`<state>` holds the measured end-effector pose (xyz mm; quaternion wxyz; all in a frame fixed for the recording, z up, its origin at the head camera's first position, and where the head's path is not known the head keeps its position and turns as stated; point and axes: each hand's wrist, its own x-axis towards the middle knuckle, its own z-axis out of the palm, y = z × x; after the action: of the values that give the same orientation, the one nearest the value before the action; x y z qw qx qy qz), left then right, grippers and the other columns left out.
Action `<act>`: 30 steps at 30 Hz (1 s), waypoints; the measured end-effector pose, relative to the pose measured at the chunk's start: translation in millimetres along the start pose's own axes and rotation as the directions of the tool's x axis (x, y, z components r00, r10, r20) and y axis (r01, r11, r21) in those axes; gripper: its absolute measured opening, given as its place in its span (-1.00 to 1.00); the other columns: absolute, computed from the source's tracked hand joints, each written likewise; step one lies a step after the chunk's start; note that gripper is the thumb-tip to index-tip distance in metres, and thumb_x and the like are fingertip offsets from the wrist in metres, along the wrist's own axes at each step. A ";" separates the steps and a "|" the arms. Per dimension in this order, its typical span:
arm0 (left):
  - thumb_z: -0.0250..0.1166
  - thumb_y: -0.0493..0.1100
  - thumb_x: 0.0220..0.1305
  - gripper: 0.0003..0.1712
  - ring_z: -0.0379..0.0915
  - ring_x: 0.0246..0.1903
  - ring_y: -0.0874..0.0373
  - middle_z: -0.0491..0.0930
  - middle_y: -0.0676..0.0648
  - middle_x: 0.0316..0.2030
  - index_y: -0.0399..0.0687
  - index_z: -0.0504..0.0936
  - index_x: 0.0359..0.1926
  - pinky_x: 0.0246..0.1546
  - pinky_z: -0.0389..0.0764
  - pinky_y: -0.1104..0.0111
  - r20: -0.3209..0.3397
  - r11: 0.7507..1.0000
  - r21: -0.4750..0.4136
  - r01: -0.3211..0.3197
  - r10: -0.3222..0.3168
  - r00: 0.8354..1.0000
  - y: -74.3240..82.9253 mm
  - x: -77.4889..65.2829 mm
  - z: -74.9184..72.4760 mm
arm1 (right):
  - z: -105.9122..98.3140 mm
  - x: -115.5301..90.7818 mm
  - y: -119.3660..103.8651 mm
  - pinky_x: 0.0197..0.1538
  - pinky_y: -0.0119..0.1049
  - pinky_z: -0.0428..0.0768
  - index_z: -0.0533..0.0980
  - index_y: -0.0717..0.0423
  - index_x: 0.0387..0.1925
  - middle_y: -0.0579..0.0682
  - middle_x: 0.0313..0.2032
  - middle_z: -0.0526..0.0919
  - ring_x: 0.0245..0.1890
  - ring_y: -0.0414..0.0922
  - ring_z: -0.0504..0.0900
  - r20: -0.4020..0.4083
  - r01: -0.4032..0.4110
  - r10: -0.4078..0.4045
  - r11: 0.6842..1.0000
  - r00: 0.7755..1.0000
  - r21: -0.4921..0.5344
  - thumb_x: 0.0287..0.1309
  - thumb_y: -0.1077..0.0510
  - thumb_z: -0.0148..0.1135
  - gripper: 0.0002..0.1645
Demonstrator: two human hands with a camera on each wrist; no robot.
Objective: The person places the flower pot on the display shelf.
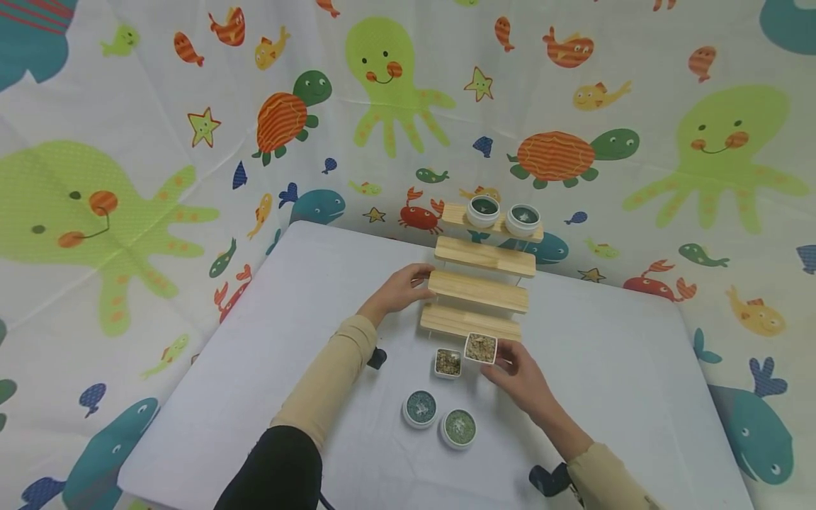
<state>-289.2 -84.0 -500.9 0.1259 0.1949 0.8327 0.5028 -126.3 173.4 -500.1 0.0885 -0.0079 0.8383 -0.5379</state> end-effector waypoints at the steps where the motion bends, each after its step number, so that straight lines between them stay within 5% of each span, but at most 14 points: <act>1: 0.33 -0.06 0.12 -0.26 0.25 0.24 0.13 0.35 -0.09 0.22 -0.12 0.26 0.28 0.31 0.30 0.45 0.001 1.000 0.001 0.002 -0.002 1.000 0.1 -0.1 0.1 | -0.9 2.3 0.8 0.27 -0.25 0.45 0.24 0.21 0.18 0.11 0.13 0.36 0.16 0.01 0.39 -0.002 -0.009 0.009 1.000 1.000 -0.001 0.02 0.13 0.34 -0.28; 15: 0.33 -0.04 0.11 -0.25 0.24 0.25 0.13 0.34 -0.08 0.22 -0.12 0.26 0.28 0.32 0.29 0.43 0.002 1.000 -0.006 0.008 -0.008 1.000 1.6 0.0 -0.2 | -20.7 25.7 -28.5 0.17 -0.26 0.55 0.17 0.13 0.24 0.08 0.17 0.33 0.15 -0.01 0.42 -0.054 -0.095 0.097 0.995 0.994 0.032 0.01 -0.09 0.31 -0.16; 30: 0.33 0.00 0.10 -0.24 0.25 0.24 0.16 0.34 -0.06 0.22 -0.10 0.26 0.29 0.31 0.30 0.46 0.000 1.000 0.004 0.015 -0.015 1.000 -2.1 1.3 1.2 | -29.6 48.5 -50.0 0.33 -0.21 0.38 0.15 0.10 0.27 0.05 0.18 0.29 0.21 -0.06 0.30 -0.123 -0.056 0.069 0.993 0.990 0.105 0.01 -0.15 0.30 -0.11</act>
<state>-290.2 -83.4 -503.3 0.1293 0.1892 0.8351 0.5001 -182.7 173.7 -449.8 0.0522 0.0572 0.8136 -0.5762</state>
